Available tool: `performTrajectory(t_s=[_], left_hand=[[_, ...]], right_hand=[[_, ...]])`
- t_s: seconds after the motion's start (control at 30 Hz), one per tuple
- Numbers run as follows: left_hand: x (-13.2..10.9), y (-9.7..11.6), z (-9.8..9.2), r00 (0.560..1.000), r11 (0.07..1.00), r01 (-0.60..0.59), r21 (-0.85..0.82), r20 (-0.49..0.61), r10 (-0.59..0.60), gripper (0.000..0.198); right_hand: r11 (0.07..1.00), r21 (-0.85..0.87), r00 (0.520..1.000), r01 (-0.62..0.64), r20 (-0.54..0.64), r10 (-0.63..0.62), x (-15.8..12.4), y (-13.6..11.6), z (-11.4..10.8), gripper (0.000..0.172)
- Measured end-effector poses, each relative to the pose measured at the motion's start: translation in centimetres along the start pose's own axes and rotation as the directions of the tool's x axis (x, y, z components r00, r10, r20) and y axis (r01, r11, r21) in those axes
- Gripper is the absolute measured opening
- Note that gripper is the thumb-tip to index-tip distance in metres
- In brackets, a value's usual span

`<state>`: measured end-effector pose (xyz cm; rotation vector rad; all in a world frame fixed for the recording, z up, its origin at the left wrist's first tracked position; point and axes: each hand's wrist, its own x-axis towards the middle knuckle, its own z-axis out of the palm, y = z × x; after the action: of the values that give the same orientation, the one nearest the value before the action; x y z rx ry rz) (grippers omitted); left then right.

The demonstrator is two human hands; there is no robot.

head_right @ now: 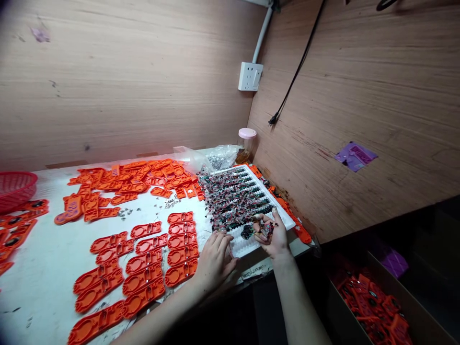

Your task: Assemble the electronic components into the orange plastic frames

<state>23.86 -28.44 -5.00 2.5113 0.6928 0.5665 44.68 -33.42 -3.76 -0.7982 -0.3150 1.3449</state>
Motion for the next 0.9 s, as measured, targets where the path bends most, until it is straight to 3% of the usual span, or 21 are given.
performTrajectory(t_s=[0.17,0.33,0.4,0.47,0.53,0.57,0.6,0.67,0.7,0.73,0.8,0.9], left_hand=[[0.1,0.1,-0.1,1.0,1.0,0.021,-0.003,0.016,-0.021,0.042],[0.1,-0.1,0.1,0.999,0.999,0.038,-0.038,0.015,-0.038,0.042],[-0.1,0.3,-0.1,0.999,0.99,0.049,-0.133,-0.014,-0.052,0.039],[-0.4,1.1,-0.6,0.994,0.938,0.064,-0.34,-0.067,-0.091,0.037],[-0.7,2.4,-1.5,0.977,0.75,0.096,-0.655,-0.082,-0.197,0.038],[-0.9,3.0,-2.1,0.962,0.561,0.12,-0.819,-0.044,-0.27,0.041],[-1.1,3.7,-2.8,0.945,0.306,0.146,-0.941,0.04,-0.326,0.046],[-1.7,4.6,-4.4,0.919,-0.251,0.191,-0.949,0.263,-0.294,0.059],[-2.2,4.7,-5.2,0.912,-0.453,0.202,-0.868,0.335,-0.236,0.062],[-2.9,4.5,-6.0,0.91,-0.576,0.203,-0.792,0.37,-0.188,0.062],[-5.0,3.5,-7.6,0.906,-0.651,0.168,-0.741,0.376,-0.195,0.051],[-9.6,1.1,-9.9,0.881,-0.571,0.125,-0.811,0.355,-0.311,0.044]], right_hand=[[0.998,0.053,1.0,0.02,0.016,-0.021,0.2,-0.5,-0.3,0.033],[0.99,0.028,0.99,0.14,0.008,-0.14,-1.6,-4.6,0.3,0.028],[0.988,-0.023,0.988,0.154,0.014,-0.154,-3.0,-6.1,1.5,0.03],[0.989,-0.065,0.991,0.134,0.037,-0.132,-4.6,-6.4,3.5,0.03],[0.993,-0.085,0.994,0.076,0.086,-0.069,-6.0,-5.4,5.9,0.029],[0.995,-0.084,0.993,0.044,0.116,-0.034,-6.6,-4.4,7.3,0.029],[0.997,-0.071,0.989,0.019,0.147,-0.009,-7.1,-3.3,8.5,0.03],[1.0,-0.019,0.98,-0.007,0.199,0.01,-7.7,-0.8,10.9,0.036],[1.0,0.008,0.977,-0.018,0.215,0.016,-7.8,0.3,11.9,0.039],[0.999,0.025,0.973,-0.038,0.229,0.031,-7.7,1.5,12.8,0.041],[0.993,0.018,0.957,-0.118,0.267,0.109,-7.4,3.6,14.2,0.042],[0.948,-0.058,0.882,-0.312,0.355,0.311,-6.3,6.9,16.4,0.041]])
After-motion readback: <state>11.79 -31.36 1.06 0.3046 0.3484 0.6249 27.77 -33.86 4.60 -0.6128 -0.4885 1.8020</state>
